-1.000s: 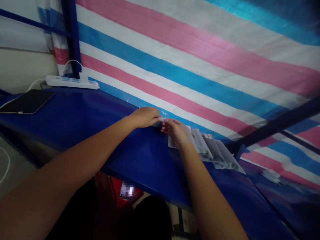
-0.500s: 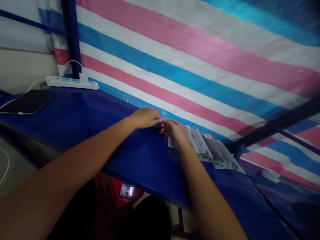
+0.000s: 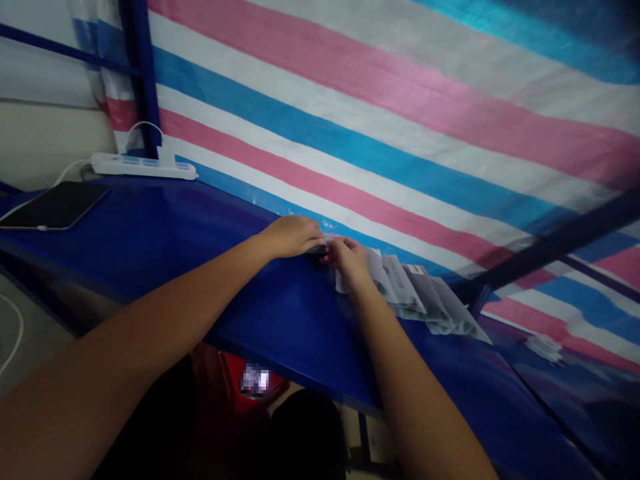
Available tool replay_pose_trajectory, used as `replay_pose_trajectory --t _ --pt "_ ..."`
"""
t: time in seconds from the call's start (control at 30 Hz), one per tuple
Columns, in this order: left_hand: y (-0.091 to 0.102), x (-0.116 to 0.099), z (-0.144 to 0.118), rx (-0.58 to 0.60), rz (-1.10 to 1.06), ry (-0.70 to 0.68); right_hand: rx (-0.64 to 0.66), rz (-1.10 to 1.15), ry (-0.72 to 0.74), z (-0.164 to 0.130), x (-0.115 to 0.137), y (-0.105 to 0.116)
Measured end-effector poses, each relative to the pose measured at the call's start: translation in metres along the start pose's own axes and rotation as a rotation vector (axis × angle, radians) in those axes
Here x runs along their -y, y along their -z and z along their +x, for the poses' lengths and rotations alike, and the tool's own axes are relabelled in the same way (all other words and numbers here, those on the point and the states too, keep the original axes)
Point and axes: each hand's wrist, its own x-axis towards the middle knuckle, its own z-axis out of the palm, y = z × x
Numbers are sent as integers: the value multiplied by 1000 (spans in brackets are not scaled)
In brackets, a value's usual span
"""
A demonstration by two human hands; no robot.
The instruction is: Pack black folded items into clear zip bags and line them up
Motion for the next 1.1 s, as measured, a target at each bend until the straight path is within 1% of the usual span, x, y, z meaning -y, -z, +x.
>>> replay_pose_trajectory --t 0.13,0.33,0.43,0.57,0.87,1.1 --pt "-1 2 0 -11 5 3 51 39 22 0 -2 0" --pt "2 0 1 15 11 2 125 62 -3 -5 2 0" --pt "3 0 1 14 14 -3 127 54 1 -7 2 -2" --pt "3 -1 2 10 35 21 122 41 -2 -6 2 -3" --pt "6 -1 1 1 40 45 23 22 -31 -5 6 0" --pt "5 0 1 6 26 53 33 25 -41 -5 5 1"
